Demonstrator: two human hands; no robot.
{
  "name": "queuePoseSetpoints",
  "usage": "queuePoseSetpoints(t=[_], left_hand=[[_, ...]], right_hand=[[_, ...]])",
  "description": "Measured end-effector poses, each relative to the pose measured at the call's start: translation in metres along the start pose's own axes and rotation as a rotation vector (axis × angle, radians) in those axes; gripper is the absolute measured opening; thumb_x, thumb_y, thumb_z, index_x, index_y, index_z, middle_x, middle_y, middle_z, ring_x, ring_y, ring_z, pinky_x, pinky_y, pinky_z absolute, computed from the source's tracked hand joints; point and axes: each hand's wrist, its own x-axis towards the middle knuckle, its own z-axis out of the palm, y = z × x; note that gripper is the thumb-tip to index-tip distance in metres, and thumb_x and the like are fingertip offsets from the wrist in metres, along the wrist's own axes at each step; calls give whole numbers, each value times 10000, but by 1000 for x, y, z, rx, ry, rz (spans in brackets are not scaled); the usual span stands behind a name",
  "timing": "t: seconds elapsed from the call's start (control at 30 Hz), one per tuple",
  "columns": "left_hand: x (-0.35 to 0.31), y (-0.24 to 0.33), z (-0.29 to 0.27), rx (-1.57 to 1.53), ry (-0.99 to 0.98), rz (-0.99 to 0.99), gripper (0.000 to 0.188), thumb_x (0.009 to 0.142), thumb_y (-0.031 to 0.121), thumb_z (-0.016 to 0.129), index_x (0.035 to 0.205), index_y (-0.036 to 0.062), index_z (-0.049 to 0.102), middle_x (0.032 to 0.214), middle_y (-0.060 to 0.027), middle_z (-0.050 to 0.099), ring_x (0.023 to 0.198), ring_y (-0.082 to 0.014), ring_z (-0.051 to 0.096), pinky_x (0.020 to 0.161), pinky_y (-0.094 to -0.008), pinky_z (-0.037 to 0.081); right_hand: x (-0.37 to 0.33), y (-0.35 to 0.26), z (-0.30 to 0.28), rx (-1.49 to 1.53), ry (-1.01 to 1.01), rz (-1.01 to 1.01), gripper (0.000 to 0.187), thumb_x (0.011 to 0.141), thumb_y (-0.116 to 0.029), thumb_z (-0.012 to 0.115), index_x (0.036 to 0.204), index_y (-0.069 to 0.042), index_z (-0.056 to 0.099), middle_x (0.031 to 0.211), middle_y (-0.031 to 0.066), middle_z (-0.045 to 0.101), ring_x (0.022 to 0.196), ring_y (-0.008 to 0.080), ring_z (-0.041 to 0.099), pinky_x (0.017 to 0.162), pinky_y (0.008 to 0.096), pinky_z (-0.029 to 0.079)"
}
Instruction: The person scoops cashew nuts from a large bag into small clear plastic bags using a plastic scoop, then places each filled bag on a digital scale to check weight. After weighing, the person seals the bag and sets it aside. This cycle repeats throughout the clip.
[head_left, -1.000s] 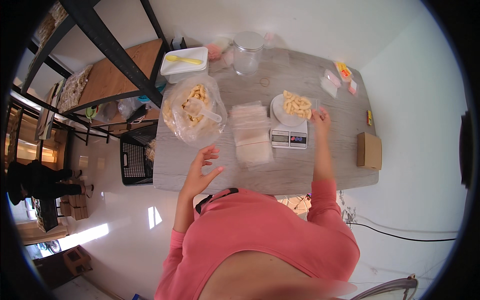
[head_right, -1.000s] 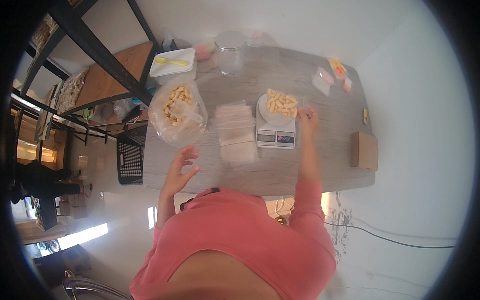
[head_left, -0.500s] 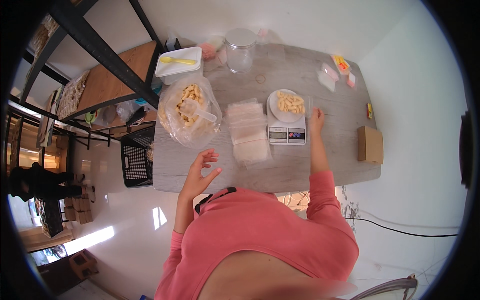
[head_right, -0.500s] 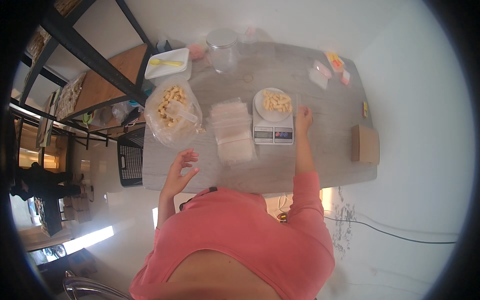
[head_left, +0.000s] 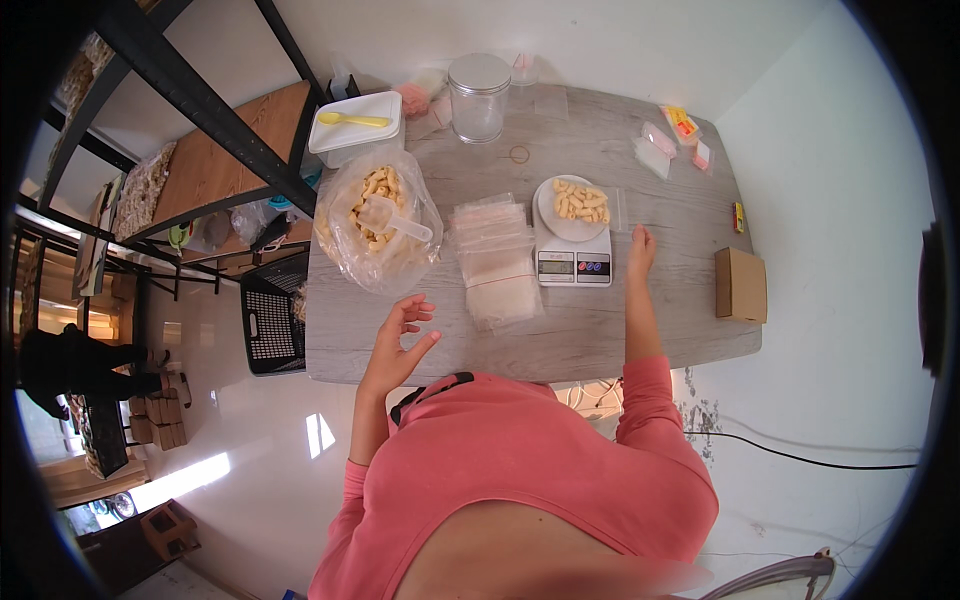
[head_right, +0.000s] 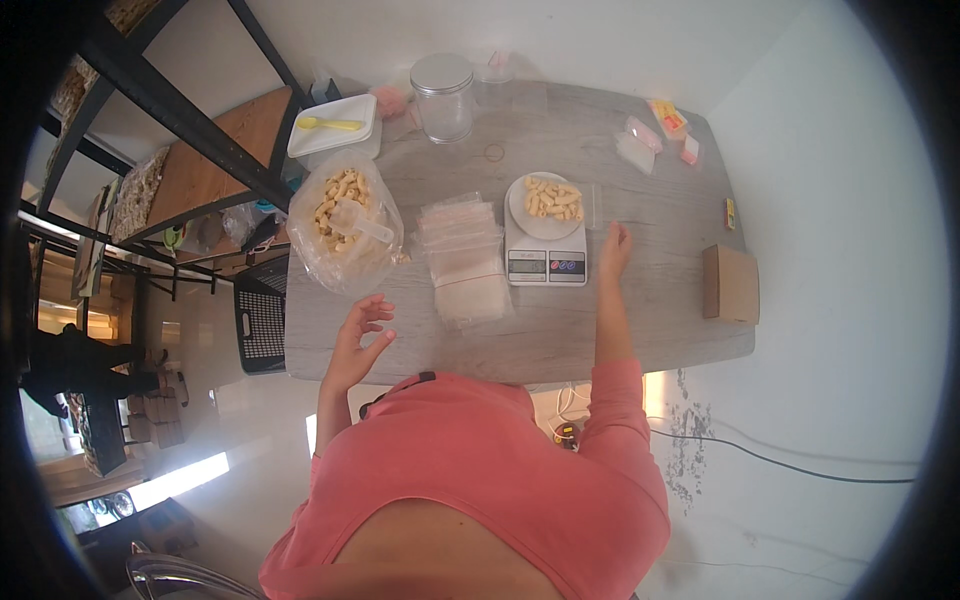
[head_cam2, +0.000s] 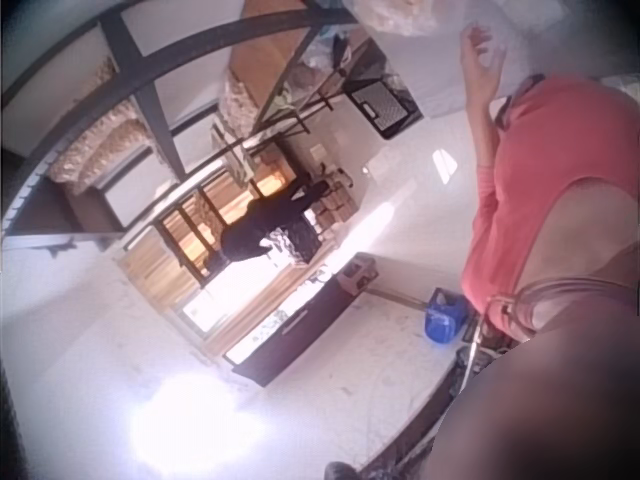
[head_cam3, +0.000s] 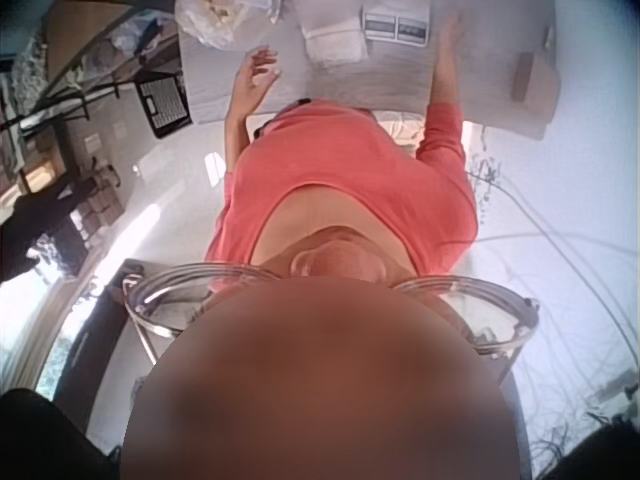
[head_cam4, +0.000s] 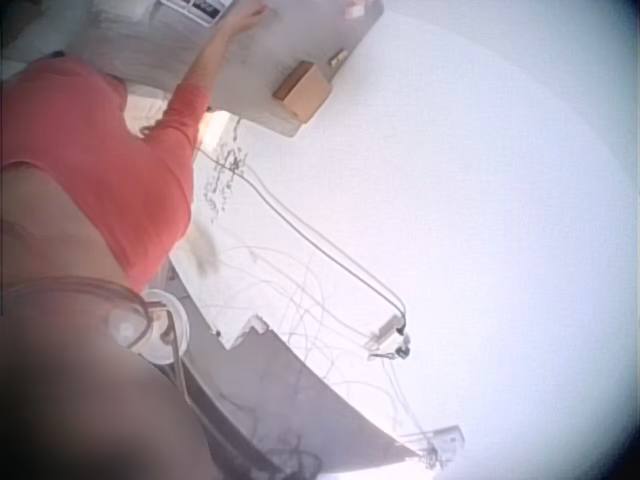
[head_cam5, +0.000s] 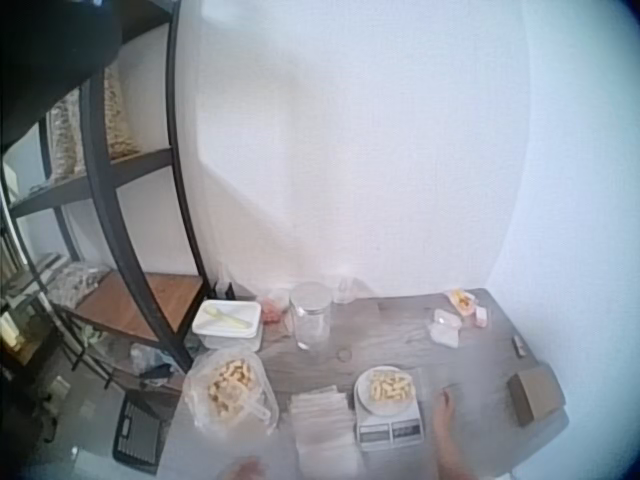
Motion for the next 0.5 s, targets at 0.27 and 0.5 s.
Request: queuePoseSetpoints(t=[0.27, 0.5], left_hand=[[-2, -1, -2, -2, 2, -11, 532, 779, 99, 674, 1246, 62, 423, 1118, -64, 549, 994, -156, 525, 825, -294, 412], [-5, 0, -5, 9, -1, 1, 528, 778, 104, 673, 1244, 66, 427, 1112, -62, 552, 989, -155, 524, 828, -292, 412]], right_hand=[[5, 4, 2, 15, 9, 18, 559, 837, -420, 584, 1142, 41, 500, 1085, 153, 567, 1010, 226, 533, 880, 318, 397], [-3, -12, 6, -204, -48, 95, 436, 821, -372, 602, 1038, 5, 585, 957, 127, 614, 932, 213, 566, 828, 318, 419]])
